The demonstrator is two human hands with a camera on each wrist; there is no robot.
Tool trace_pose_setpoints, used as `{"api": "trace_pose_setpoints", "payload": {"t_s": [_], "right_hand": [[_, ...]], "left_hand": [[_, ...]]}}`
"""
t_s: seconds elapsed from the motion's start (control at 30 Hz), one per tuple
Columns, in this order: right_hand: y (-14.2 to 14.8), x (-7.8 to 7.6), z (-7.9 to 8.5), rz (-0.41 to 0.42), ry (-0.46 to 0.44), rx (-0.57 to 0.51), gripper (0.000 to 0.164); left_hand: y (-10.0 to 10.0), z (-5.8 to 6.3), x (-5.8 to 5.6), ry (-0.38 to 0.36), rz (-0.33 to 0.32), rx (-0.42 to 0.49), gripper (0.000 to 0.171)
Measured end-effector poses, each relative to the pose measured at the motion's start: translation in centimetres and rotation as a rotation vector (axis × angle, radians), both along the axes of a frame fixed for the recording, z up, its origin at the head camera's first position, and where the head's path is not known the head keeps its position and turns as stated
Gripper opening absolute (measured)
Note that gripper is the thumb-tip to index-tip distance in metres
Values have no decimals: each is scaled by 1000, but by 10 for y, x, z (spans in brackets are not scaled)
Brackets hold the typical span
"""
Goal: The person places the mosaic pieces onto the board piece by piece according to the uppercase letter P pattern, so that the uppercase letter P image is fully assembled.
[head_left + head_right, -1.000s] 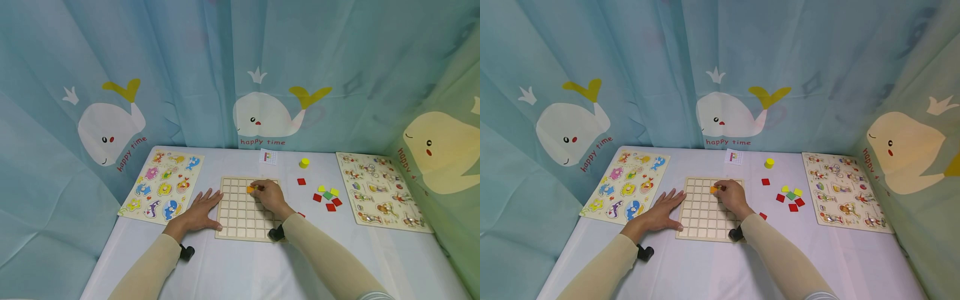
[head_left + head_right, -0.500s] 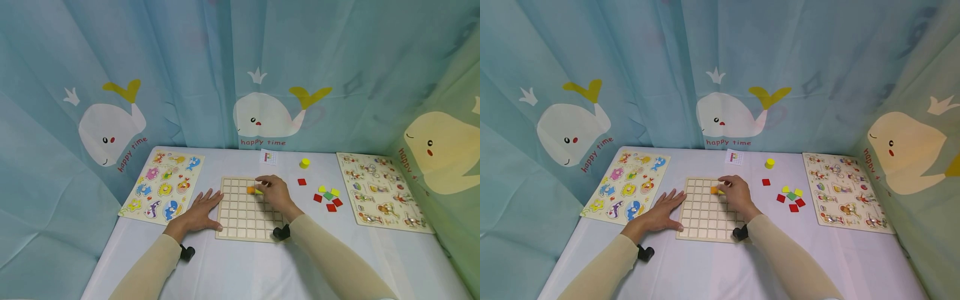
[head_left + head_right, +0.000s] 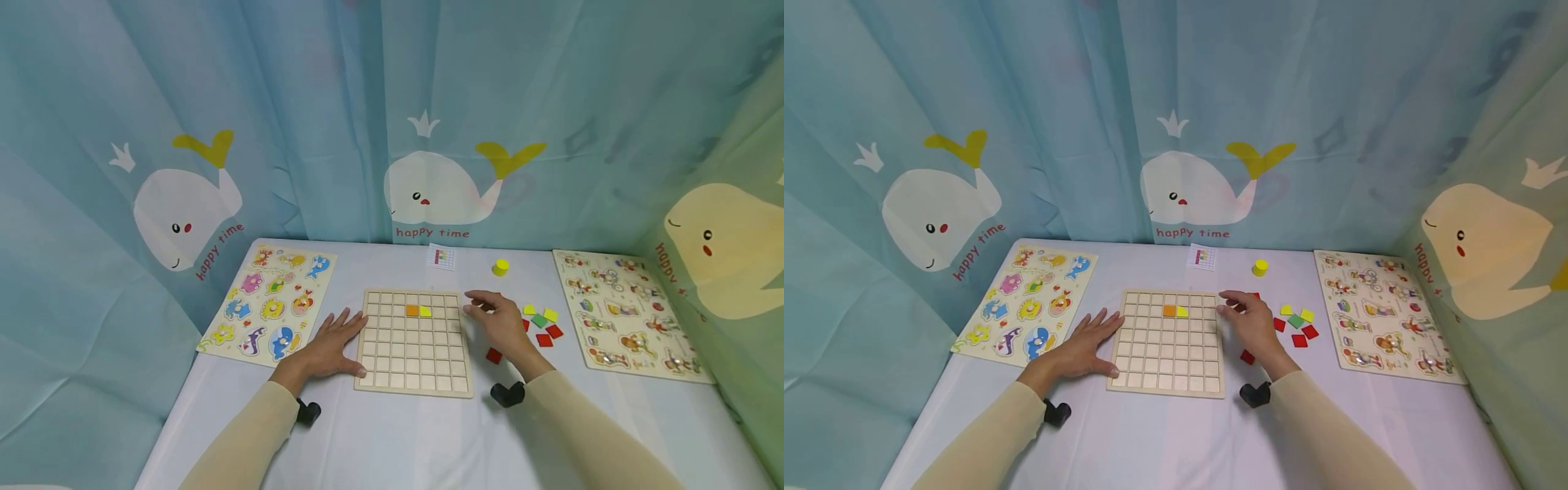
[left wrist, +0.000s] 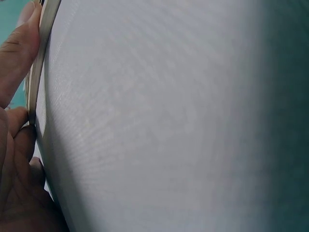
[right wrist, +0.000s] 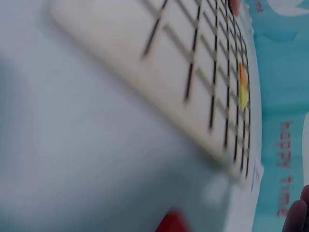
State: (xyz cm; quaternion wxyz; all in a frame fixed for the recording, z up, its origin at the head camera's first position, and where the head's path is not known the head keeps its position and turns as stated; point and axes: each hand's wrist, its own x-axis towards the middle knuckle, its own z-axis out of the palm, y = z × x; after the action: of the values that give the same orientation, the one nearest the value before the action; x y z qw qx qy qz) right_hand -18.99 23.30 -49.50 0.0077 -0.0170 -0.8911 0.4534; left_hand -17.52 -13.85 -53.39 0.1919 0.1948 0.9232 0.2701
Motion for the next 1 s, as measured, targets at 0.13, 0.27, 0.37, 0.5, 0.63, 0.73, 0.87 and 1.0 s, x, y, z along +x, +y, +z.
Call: {"api": "trace_pose_setpoints", "payload": {"t_s": [0.13, 0.27, 0.37, 0.5, 0.63, 0.73, 0.87, 1.0], "right_hand": [[20, 13, -3, -13, -12, -11, 42], [35, 28, -11, 21, -51, -4, 47], [45, 39, -17, 39, -100, 20, 50], [54, 52, -23, 36, -159, 40, 53], [58, 62, -27, 41, -171, 53, 54], [59, 66, -30, 60, -142, 80, 53], [55, 66, -34, 90, -77, 129, 41], [52, 63, -37, 87, -60, 180, 28]], "left_hand": [[0, 0, 0, -4, -8, -8, 113], [0, 0, 0, -8, -9, -7, 114], [1, 1, 0, -8, -7, -8, 113], [2, 1, -1, -10, -4, -14, 113], [2, 1, -1, -11, 1, -14, 113], [2, 1, -1, -9, 8, -10, 113], [2, 0, 0, -6, 14, -9, 113], [1, 1, 1, -12, 7, -10, 113]]}}
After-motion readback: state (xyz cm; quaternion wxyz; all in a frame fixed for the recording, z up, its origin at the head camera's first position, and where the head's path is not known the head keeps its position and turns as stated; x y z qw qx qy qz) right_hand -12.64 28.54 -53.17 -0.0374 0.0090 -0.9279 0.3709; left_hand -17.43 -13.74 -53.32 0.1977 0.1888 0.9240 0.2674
